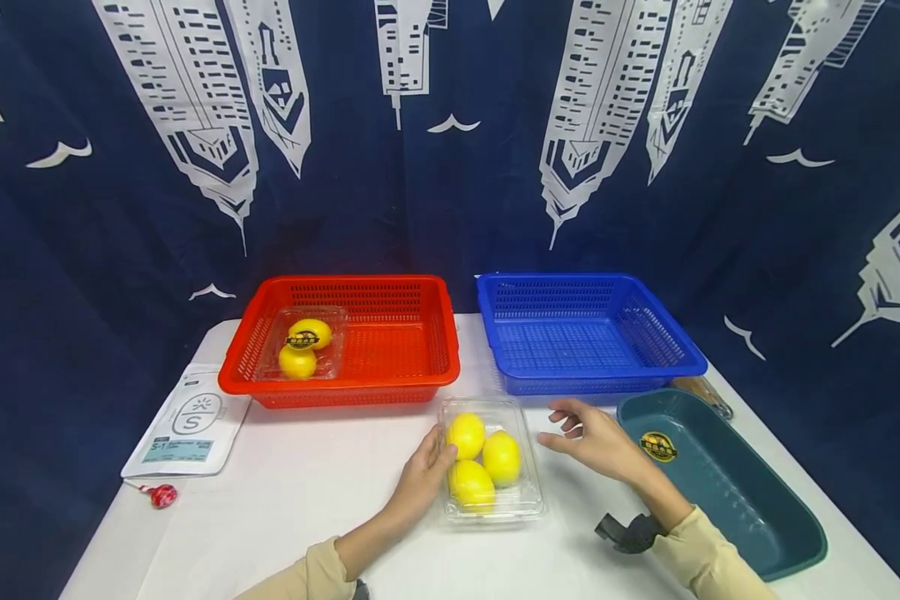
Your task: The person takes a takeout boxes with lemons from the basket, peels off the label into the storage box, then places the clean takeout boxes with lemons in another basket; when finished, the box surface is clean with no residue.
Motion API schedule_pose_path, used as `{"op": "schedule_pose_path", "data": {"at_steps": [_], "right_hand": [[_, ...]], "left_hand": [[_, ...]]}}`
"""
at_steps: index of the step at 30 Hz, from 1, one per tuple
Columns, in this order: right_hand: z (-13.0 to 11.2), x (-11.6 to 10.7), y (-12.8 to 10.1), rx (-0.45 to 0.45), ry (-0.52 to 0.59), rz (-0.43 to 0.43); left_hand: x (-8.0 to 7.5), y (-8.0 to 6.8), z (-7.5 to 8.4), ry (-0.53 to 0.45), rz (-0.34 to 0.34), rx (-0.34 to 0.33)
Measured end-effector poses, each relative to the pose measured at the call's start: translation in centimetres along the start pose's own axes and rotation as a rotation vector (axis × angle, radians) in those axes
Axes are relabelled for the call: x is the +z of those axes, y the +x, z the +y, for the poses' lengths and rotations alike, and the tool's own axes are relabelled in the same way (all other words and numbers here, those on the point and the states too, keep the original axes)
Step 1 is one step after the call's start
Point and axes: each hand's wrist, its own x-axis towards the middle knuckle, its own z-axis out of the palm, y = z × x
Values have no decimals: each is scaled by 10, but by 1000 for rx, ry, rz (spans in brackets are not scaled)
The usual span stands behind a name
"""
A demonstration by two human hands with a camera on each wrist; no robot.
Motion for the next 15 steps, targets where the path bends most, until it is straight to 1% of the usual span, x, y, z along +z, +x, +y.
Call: {"op": "schedule_pose_path", "data": {"at_steps": [4,7,11,15], "right_hand": [[2,21,5,74,123,-24],[6,33,9,107,201,-53],[9,43,12,132,288,-94],[13,49,13,159,388,-165]], "left_hand": [[0,0,-1,-11,-5,-19],[0,0,-1,-18,-9,-23],[0,0,0,-21,-4,-24],[-1,1,0,-23,4,-31]]}}
